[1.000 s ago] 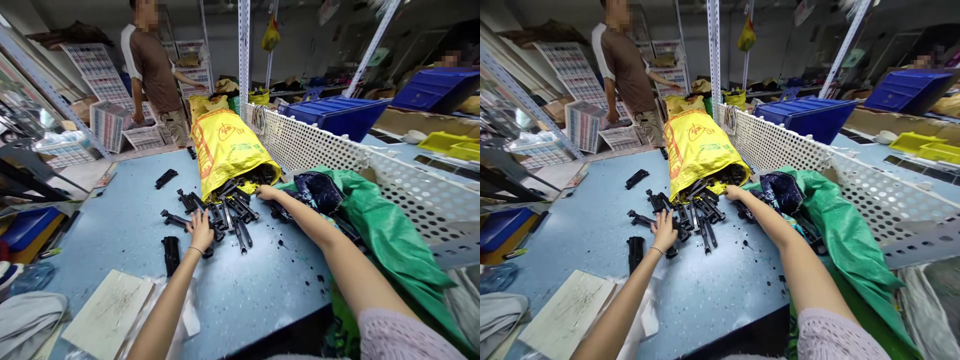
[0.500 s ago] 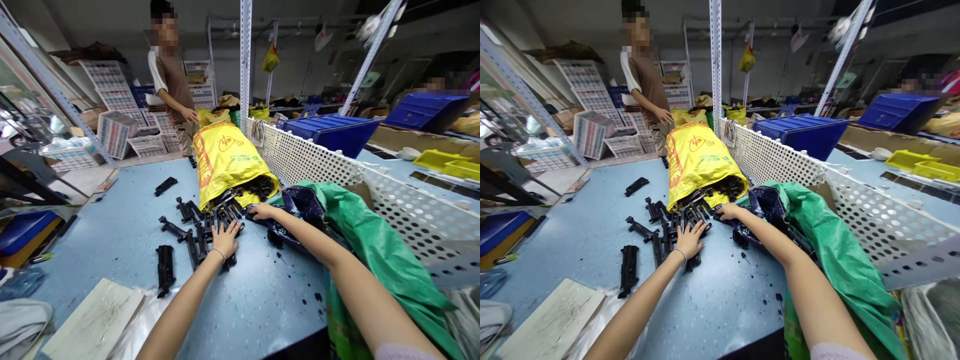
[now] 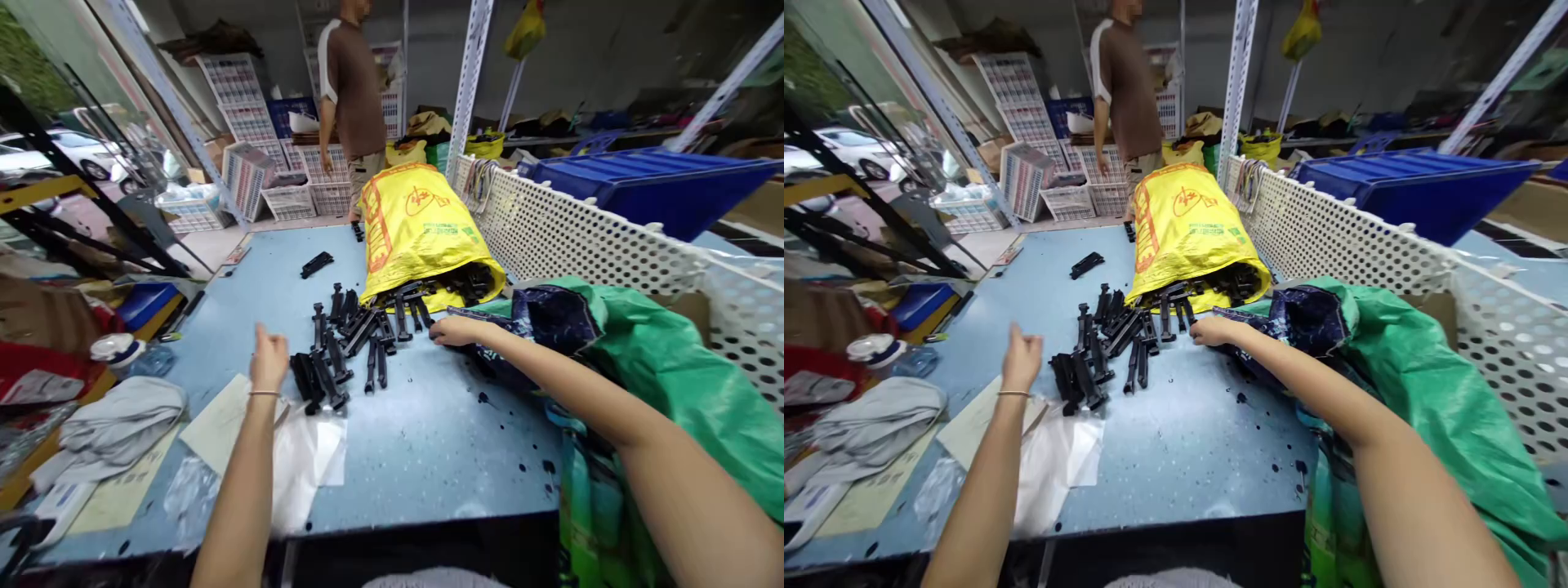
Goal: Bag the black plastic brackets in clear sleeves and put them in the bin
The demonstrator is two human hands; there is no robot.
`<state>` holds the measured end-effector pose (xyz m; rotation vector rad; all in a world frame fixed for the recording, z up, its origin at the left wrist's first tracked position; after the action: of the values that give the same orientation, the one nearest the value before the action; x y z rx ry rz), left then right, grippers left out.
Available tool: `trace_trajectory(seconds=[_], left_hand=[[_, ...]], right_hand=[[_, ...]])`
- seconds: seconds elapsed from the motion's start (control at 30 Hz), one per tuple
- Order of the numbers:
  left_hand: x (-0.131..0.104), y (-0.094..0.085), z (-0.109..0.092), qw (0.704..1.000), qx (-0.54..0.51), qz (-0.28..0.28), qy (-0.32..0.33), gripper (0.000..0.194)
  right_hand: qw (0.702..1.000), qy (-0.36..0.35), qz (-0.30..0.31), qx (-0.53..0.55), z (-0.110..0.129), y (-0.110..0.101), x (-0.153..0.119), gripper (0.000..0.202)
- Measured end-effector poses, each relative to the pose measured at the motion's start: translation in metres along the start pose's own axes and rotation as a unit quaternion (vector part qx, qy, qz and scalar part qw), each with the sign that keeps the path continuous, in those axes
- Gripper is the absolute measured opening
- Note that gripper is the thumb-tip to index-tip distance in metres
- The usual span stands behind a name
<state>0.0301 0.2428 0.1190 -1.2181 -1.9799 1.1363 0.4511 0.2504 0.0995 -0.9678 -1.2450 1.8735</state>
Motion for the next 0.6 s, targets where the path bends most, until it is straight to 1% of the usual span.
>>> trace_trajectory(seconds=[0.03, 0.07, 0.1, 0.13, 0.2, 0.27, 0.3, 0.33, 0.4, 0.47, 0.5, 0.53, 0.57, 0.6], left_hand=[[0.006, -0.014, 0.020, 0.999, -0.013, -0.028, -0.028, 0.072], [0.006, -0.020, 0.034, 0.999, -0.019, -0.031, -0.025, 0.072], [0.000, -0.017, 0.044, 1.000, -0.018, -0.012, -0.005, 0.069], [-0.010, -0.007, 0.050, 0.999, -0.012, 0.018, 0.024, 0.065], [-0.038, 0.024, 0.054, 0.993, 0.028, 0.075, 0.082, 0.058], [-0.058, 0.051, 0.051, 0.985, 0.091, 0.093, 0.112, 0.057], [-0.062, 0.060, 0.049, 0.983, 0.115, 0.089, 0.115, 0.058], [-0.063, 0.064, 0.047, 0.982, 0.130, 0.084, 0.112, 0.059], [-0.060, 0.062, 0.043, 0.982, 0.143, 0.072, 0.100, 0.060], [-0.063, 0.053, 0.036, 0.989, 0.093, 0.050, 0.100, 0.058], [-0.072, 0.050, 0.031, 0.992, 0.035, 0.057, 0.109, 0.058], [-0.086, 0.049, 0.027, 0.988, -0.046, 0.087, 0.122, 0.060], [-0.105, 0.050, 0.022, 0.971, -0.141, 0.139, 0.134, 0.063], [-0.128, 0.052, 0.018, 0.939, -0.237, 0.206, 0.141, 0.067]], right_hand=[[1.000, 0.002, 0.014, 0.013, 0.014, 0.005, 0.008, 0.021], [0.999, 0.008, 0.025, 0.026, 0.030, 0.012, 0.018, 0.023], [0.999, 0.022, 0.028, 0.037, 0.049, 0.020, 0.028, 0.029], [0.998, 0.039, 0.027, 0.048, 0.068, 0.030, 0.038, 0.037], [0.995, 0.071, 0.013, 0.073, 0.104, 0.050, 0.054, 0.046], [0.989, 0.094, -0.011, 0.110, 0.129, 0.068, 0.060, 0.044], [0.985, 0.103, -0.023, 0.135, 0.136, 0.074, 0.058, 0.040], [0.980, 0.107, -0.033, 0.164, 0.140, 0.080, 0.053, 0.036], [0.966, 0.104, -0.048, 0.231, 0.143, 0.089, 0.035, 0.032], [0.949, 0.086, -0.067, 0.295, 0.150, 0.097, 0.009, 0.031], [0.941, 0.076, -0.081, 0.319, 0.157, 0.102, -0.004, 0.030], [0.935, 0.068, -0.096, 0.335, 0.167, 0.106, -0.018, 0.029], [0.928, 0.056, -0.116, 0.350, 0.178, 0.111, -0.030, 0.028], [0.918, 0.037, -0.139, 0.369, 0.190, 0.116, -0.042, 0.027]])
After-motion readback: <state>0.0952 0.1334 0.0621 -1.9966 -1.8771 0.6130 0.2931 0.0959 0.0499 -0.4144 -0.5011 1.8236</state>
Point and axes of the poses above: each hand's wrist, its own x-axis towards the middle knuckle, its own y-axis out of the palm, z = x × y, the point moved 4 cm from there along x, towards the middle knuckle, and after that the axes turned 14 degrees about -y, right-handed, at the moved point
